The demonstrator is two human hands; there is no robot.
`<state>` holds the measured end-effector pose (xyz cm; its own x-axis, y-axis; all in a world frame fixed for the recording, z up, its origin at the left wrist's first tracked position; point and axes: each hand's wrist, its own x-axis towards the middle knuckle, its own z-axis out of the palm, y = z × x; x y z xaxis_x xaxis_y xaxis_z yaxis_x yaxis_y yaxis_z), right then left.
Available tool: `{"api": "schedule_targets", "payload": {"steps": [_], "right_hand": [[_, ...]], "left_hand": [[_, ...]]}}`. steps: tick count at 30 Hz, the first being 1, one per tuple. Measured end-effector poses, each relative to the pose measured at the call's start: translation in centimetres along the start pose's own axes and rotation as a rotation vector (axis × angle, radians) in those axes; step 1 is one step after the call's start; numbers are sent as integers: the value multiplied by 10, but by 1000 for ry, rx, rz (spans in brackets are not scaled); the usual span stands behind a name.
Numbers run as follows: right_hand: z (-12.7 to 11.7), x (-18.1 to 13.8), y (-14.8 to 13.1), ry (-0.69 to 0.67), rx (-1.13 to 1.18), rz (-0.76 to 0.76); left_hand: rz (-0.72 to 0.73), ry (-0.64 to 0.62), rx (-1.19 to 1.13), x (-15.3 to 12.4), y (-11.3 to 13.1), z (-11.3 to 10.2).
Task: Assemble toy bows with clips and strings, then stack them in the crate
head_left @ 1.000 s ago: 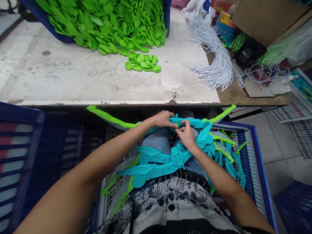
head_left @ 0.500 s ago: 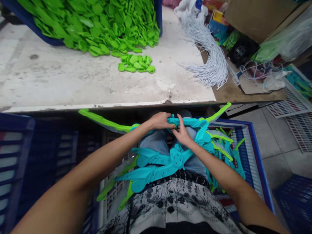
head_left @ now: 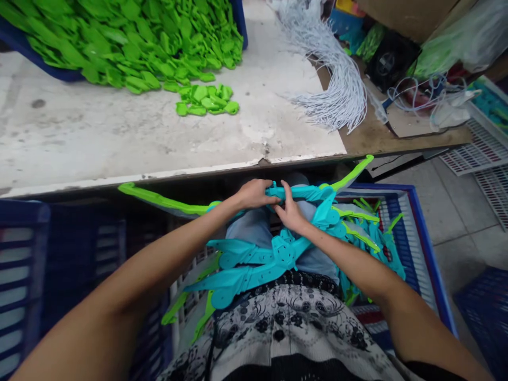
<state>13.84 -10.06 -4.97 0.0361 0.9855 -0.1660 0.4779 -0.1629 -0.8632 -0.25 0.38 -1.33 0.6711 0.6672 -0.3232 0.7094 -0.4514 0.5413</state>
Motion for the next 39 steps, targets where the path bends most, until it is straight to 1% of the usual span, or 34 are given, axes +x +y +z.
{"api": "schedule_targets", "payload": {"steps": [4, 6, 8, 11, 14, 16, 17, 18, 19, 20, 21, 22, 23, 24, 25, 27, 29, 32, 34, 36, 37, 39], "right_hand": [[-2, 2, -3, -7, -54, 5], [-8, -2, -9, -34, -169, 7], [-18, -13, -14, -81, -317, -18], [-31, -42, -15, -174, -477, -81], [-43, -72, -9, -325, -511, -90], [-58, -77, -8, -443, -476, -111], [-70, -72, -9, -451, -453, -121], [-85, -61, -12, -394, -427, -124], [-103, -45, -15, -270, -408, -121], [-123, -25, -18, -86, -399, -94], [-144, -2, -22, 139, -390, -75], [-166, 23, -25, 346, -430, -47], [-185, 48, -27, 497, -477, 22], [-203, 71, -29, 571, -520, 123], [-217, 91, -29, 583, -554, 223], [-235, 122, -28, 569, -590, 349], [-243, 140, -23, 558, -569, 389], [-247, 149, -15, 605, -457, 371], [-249, 145, -10, 643, -313, 309], [-250, 131, -5, 633, -89, 224], [-249, 119, -3, 604, 42, 183], [-247, 85, 2, 502, 279, 125]], "left_hand": [[34, 35, 84, -5, 1, 0], [17, 57, 147, -14, 7, 0], [8, 133, 212, -26, 15, 3], [34, 282, 323, -44, 21, 19], [53, 331, 411, -58, 23, 44], [74, 354, 423, -65, 25, 59], [88, 365, 421, -68, 26, 64], [102, 372, 418, -70, 27, 68], [111, 376, 417, -72, 29, 71], [115, 377, 415, -73, 31, 72], [114, 375, 411, -74, 32, 72], [108, 372, 406, -74, 34, 71], [98, 371, 401, -74, 35, 69], [86, 370, 398, -73, 36, 68], [72, 372, 398, -72, 37, 66], [45, 376, 407, -69, 37, 64], [33, 375, 416, -66, 36, 62], [33, 381, 416, -63, 32, 63], [17, 407, 409, -62, 29, 63], [-6, 434, 398, -62, 29, 62], [-11, 445, 391, -63, 29, 61], [0, 478, 364, -65, 34, 58]]}}
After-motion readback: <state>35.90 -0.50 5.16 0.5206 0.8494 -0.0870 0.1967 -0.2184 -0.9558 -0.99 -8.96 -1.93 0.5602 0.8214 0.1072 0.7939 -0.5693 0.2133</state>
